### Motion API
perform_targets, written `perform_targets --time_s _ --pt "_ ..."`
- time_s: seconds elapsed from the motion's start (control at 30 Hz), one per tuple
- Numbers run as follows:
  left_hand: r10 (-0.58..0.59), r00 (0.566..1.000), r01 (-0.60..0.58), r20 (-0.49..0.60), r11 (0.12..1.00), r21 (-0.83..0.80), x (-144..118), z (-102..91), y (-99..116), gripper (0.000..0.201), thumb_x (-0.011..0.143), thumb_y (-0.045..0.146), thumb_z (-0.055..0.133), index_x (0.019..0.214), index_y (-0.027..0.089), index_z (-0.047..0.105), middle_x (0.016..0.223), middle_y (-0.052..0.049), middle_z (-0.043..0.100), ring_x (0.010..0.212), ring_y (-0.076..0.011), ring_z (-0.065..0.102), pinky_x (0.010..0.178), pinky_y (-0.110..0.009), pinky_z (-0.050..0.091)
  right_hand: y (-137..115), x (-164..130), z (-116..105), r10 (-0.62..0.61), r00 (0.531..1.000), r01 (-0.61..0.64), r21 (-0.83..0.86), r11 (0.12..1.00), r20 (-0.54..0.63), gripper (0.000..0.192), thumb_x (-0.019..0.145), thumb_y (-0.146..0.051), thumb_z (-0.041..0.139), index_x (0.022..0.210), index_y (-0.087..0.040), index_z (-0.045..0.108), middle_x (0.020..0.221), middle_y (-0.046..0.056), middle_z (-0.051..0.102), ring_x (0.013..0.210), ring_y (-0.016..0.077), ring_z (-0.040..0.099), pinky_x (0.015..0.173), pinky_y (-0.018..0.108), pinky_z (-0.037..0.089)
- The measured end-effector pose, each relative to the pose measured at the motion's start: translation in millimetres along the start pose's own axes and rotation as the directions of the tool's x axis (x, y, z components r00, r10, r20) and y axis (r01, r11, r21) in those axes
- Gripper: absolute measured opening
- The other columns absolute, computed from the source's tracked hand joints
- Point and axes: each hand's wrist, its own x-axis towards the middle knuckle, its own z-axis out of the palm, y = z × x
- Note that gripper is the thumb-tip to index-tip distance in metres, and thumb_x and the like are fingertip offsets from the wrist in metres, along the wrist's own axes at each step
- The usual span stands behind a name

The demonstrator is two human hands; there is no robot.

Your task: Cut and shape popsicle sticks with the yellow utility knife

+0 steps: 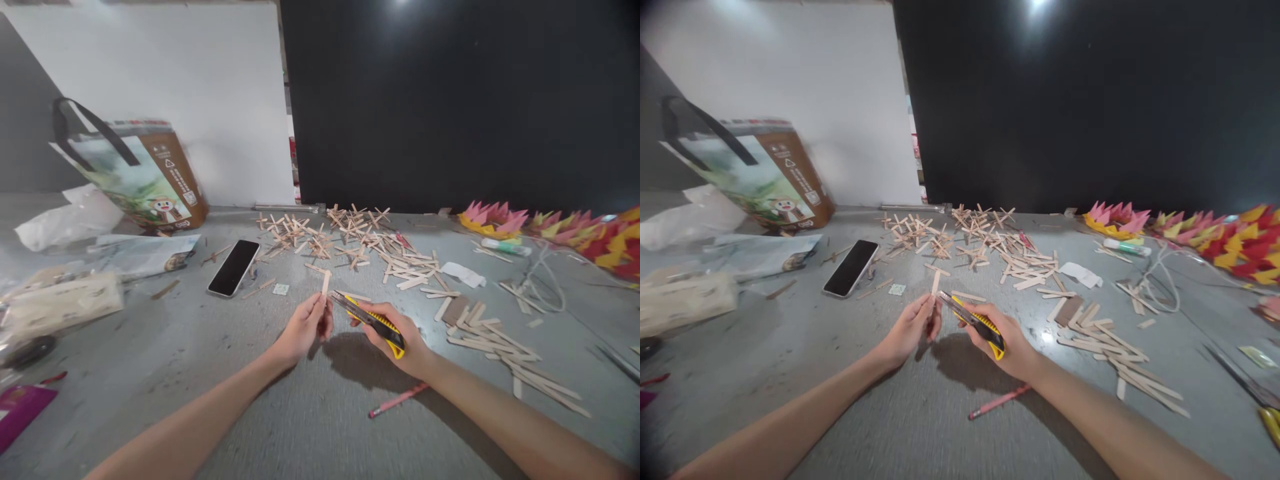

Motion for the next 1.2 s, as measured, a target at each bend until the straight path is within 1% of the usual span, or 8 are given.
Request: perform_targets --time_s 0.3,0.43,0.57,0.67,0.8,0.93,1.03,1.2 --pt "0.011 1.000 -0.011 -0.002 0.998 0.063 0.0 1.1 -4.6 0.048 0.101 0.068 0.044 0.087 0.022 0.049 0.050 0.007 0.053 0.043 -0.0098 0.045 0.047 -0.021 0.039 2.9 -2.4 1.2 0.028 1.000 -0.028 0.002 1.000 0.006 0.032 0.105 -0.031 0.062 0.136 -0.026 0.057 0.113 0.009 0.081 0.100 0.0197 0.080 0.087 0.031 0.064" --pt "0.026 0.999 -0.022 -0.035 0.993 0.118 -2.0 2.8 -5.3 0.048 0.102 0.067 0.042 0.087 0.022 0.048 0.049 0.007 0.053 0.043 -0.0101 0.044 0.047 -0.021 0.039 3.5 -2.3 2.0 0.037 0.999 -0.037 0.011 0.999 0.012 0.031 0.104 -0.030 0.063 0.134 -0.027 0.058 0.114 0.008 0.080 0.100 0.0196 0.080 0.085 0.030 0.063" --pt "0.022 0.999 -0.015 -0.038 0.988 0.157 -3.2 2.4 -5.3 0.047 0.103 0.065 0.040 0.087 0.022 0.049 0.048 0.007 0.052 0.043 -0.0106 0.044 0.048 -0.021 0.038 2.7 -1.3 1.0 0.045 0.999 -0.047 0.069 0.996 0.018 0.029 0.105 -0.031 0.063 0.133 -0.025 0.058 0.113 0.009 0.080 0.100 0.0200 0.079 0.087 0.031 0.063" --pt "0.017 1.000 -0.018 0.007 0.994 0.111 -2.4 0.7 -2.4 0.045 0.103 0.063 0.041 0.085 0.022 0.050 0.048 0.006 0.053 0.043 -0.0107 0.044 0.049 -0.022 0.038 0.8 1.0 -1.5 0.042 0.999 -0.045 0.155 0.987 0.028 0.027 0.107 -0.032 0.061 0.132 -0.024 0.058 0.117 0.010 0.079 0.101 0.0202 0.078 0.092 0.035 0.062" --pt "0.006 0.998 -0.009 0.061 0.999 0.043 -1.4 -2.1 3.1 0.042 0.105 0.056 0.042 0.084 0.021 0.050 0.048 0.006 0.052 0.043 -0.0103 0.041 0.051 -0.022 0.034 -3.0 4.9 -5.2 0.056 0.998 -0.061 0.232 0.971 0.029 0.026 0.107 -0.033 0.061 0.131 -0.024 0.059 0.120 0.011 0.078 0.102 0.0206 0.078 0.095 0.037 0.061" --pt "-0.006 0.993 0.008 0.117 1.000 -0.020 -0.1 -6.0 3.5 0.040 0.107 0.052 0.040 0.085 0.021 0.051 0.045 0.007 0.048 0.044 -0.0101 0.037 0.052 -0.023 0.029 -4.9 7.9 -7.5 0.116 0.993 -0.122 0.285 0.951 0.038 0.025 0.107 -0.035 0.061 0.130 -0.023 0.061 0.116 0.010 0.079 0.101 0.0215 0.078 0.095 0.038 0.061" --pt "-0.018 0.987 0.033 0.158 0.996 -0.088 1.7 -8.7 2.0 0.038 0.107 0.049 0.041 0.085 0.021 0.051 0.044 0.007 0.046 0.044 -0.0105 0.034 0.053 -0.023 0.028 -3.2 8.5 -8.1 0.166 0.985 -0.173 0.338 0.925 0.051 0.025 0.107 -0.036 0.062 0.129 -0.023 0.062 0.117 0.010 0.079 0.103 0.0219 0.078 0.096 0.038 0.060" --pt "-0.038 0.978 0.078 0.207 0.979 -0.189 2.9 -9.3 5.8 0.037 0.104 0.050 0.046 0.081 0.021 0.050 0.042 0.009 0.037 0.043 -0.0095 0.025 0.052 -0.024 0.025 0.5 7.7 -8.6 0.183 0.981 -0.191 0.374 0.908 0.056 0.027 0.106 -0.037 0.063 0.129 -0.023 0.062 0.120 0.011 0.078 0.106 0.0234 0.078 0.097 0.038 0.060"
